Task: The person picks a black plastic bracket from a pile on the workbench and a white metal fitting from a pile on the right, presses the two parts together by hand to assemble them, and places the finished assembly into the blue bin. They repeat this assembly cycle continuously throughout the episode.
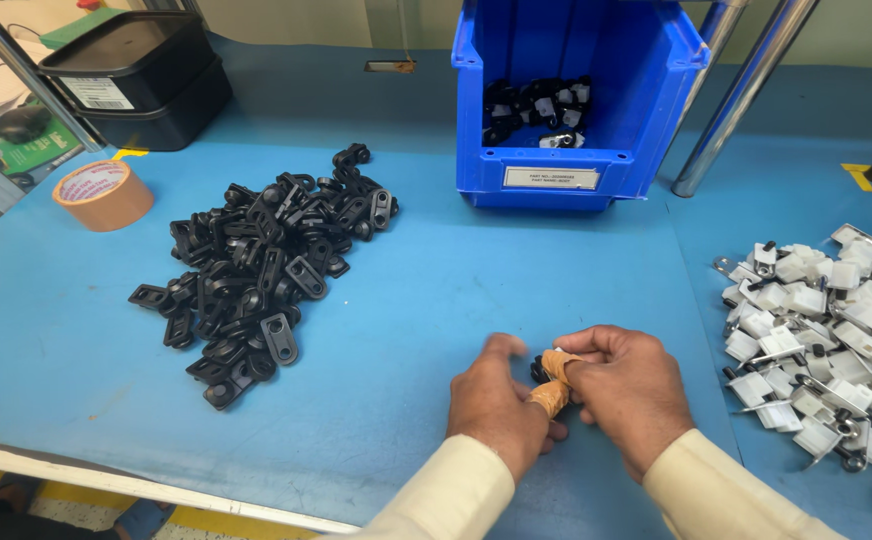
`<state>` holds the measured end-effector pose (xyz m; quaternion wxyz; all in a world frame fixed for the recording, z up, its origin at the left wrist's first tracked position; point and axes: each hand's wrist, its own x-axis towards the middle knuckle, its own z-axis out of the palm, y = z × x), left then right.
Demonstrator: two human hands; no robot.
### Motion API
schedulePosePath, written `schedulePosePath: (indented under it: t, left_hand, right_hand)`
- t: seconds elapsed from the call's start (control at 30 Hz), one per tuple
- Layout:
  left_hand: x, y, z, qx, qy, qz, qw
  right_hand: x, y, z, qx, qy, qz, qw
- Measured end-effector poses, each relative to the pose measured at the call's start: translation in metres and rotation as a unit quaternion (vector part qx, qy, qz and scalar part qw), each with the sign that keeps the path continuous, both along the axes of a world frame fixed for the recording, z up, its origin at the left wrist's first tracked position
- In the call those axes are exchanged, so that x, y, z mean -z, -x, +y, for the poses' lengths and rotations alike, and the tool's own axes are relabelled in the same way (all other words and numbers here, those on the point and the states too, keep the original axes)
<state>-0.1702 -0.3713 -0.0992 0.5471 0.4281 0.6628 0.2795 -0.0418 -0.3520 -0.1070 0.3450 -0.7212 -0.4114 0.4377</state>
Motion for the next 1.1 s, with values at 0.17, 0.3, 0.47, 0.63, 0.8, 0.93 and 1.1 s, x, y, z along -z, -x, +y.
schedulePosePath:
  t: [0.17,0.3,0.47,0.63,0.8,0.93,1.1]
  left_hand:
    - [0.005,0.002,0.007,-0.006,-0.006,-0.107,0.994]
    - [0.009,0.008,0.004,-0.063,0.048,-0.186,0.979]
    - [0.012,0.011,-0.001,-0.037,0.026,-0.221,0.974]
    - [0.018,0.013,-0.006,0.003,0.018,-0.245,0.969]
    - [0.020,0.005,-0.008,-0.011,-0.003,-0.216,0.976]
    - [0.016,-0.005,-0.014,-0.051,-0.014,-0.116,0.992]
    - [0.013,-0.011,-0.021,-0.068,-0.022,-0.086,0.994]
  right_hand:
    - [0.005,-0.002,-0.004,-0.003,-0.019,0.088,0.996]
    - [0.007,-0.019,-0.005,0.000,0.026,0.186,0.982]
    - [0.013,-0.032,-0.005,-0.025,0.127,0.218,0.967]
    - [0.017,-0.040,0.001,-0.061,0.160,0.193,0.966]
    - [0.029,-0.039,-0.004,-0.065,0.097,0.166,0.979]
    - [0.037,-0.021,-0.014,0.038,0.050,0.167,0.984]
    - [0.035,-0.016,-0.049,-0.057,-0.198,-0.140,0.968]
